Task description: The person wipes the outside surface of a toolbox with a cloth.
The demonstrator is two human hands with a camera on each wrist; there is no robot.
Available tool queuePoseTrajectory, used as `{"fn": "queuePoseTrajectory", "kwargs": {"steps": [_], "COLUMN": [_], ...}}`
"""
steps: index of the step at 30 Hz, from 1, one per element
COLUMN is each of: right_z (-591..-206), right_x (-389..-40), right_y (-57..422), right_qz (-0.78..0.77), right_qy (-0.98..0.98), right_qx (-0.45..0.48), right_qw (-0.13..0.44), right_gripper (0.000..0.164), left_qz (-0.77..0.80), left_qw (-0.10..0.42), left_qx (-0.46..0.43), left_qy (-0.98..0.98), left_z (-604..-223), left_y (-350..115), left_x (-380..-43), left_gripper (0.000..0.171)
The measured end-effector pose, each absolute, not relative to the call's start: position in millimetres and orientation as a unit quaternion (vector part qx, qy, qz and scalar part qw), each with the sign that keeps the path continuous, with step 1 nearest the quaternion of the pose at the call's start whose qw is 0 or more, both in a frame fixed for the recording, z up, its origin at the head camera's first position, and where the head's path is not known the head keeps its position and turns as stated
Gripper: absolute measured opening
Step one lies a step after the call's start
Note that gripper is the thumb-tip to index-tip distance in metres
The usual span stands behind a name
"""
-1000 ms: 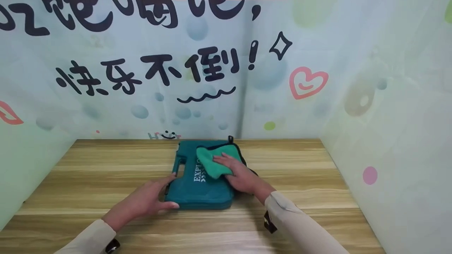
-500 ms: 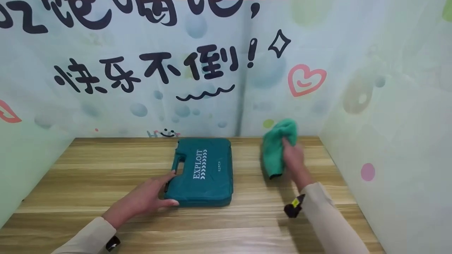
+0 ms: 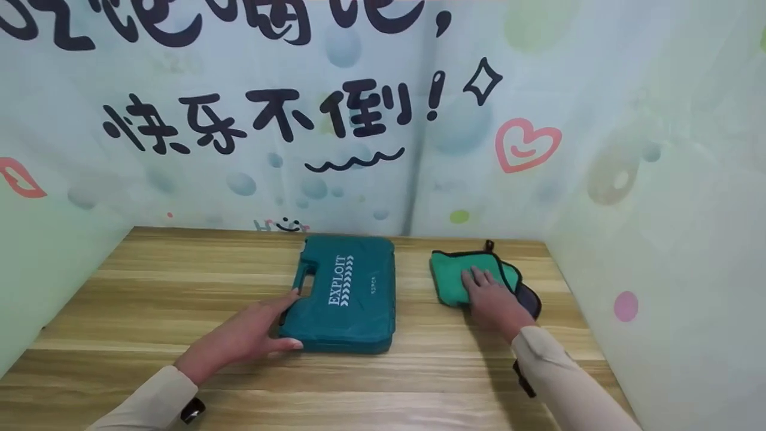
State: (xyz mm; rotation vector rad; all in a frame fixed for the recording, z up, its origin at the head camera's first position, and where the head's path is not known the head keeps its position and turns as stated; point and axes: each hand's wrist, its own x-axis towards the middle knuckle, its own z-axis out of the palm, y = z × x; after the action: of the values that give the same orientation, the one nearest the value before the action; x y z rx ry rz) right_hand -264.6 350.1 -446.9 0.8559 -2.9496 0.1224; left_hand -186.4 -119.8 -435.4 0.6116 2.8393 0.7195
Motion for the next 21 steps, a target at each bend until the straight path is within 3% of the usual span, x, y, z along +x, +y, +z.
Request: {"fn": "queuePoseTrajectory", "kwargs": {"steps": [2, 13, 21], "right_z": [-455, -475, -476], "right_x": [-262, -253, -252], "right_y": [351, 360, 358], "right_qz": [0.035, 0.092, 0.087], "right_qy": [-0.964, -0.964, -0.968], "right_qx": [0.265, 0.241, 0.227], "right_qw": [0.008, 0.068, 0.065], "right_gripper": [0.056, 0.066, 0.067], "left_qz": [0.238, 0.244, 0.246], "left_qw": [0.073, 0.080, 0.072], "left_qx": [0.210, 0.214, 0.213], "left_qy": [0.945, 0.942, 0.943], "left_z": [-436, -439, -440], "left_y": [-119, -115, -116], "left_x": [-188, -186, -184], "left_gripper": [0.100, 0.099, 0.097]}}
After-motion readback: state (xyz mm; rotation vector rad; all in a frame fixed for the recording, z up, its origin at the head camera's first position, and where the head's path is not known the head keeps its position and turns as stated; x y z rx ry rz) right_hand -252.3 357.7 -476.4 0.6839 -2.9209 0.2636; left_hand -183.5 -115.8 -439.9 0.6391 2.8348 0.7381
